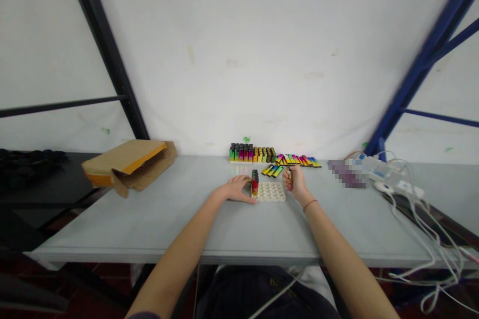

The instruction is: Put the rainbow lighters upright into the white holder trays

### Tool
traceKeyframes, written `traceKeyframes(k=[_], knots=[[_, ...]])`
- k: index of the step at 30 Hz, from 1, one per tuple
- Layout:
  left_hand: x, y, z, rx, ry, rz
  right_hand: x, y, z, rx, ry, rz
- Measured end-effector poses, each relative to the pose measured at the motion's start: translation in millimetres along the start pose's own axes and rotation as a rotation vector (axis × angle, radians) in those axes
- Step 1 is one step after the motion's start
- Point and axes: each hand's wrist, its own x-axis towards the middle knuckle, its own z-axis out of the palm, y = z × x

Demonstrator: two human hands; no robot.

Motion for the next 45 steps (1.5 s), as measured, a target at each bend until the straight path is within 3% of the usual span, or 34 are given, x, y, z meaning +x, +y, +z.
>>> traceKeyframes(k=[6, 12, 19, 33, 37, 39, 43, 45], knots=[[-0.5, 1.6, -1.0, -0.003, 0.004, 0.003, -0.4, 2.7, 6.1, 0.06, 0.106, 0.018], [-0.1, -0.7, 0.6, -0.011, 0.014, 0.004, 2.3, 7.3, 3.5, 0.081, 0.106, -0.004], [-1.8, 3.6, -2.8, 0.001, -0.001, -0.007, 1.2, 3.7, 3.3, 0.042, 0.014, 0.047], [0.0, 0.7, 0.0, -0.017, 0.003, -0.005, -1.6, 3.1, 5.0, 0.053, 0.072, -0.007], [-0.3, 1.3, -0.7, -0.012, 0.002, -0.002, 1.1, 2.3, 3.4, -0.049, 0.109, -0.021], [-0.2, 1.1, -0.5, -0.009, 0.0, -0.003, 1.9, 4.5, 4.0, -0.177, 0.162, -0.101], [0.0, 0.5, 0.6, -0.019, 0.008, 0.002, -3.0, 10.7, 11.4, -0.425, 0.23, -0.457], [0.1, 0.4, 0.9, -0.026, 0.012, 0.007, -7.9, 11.8, 17.4, -0.531, 0.226, -0.564]])
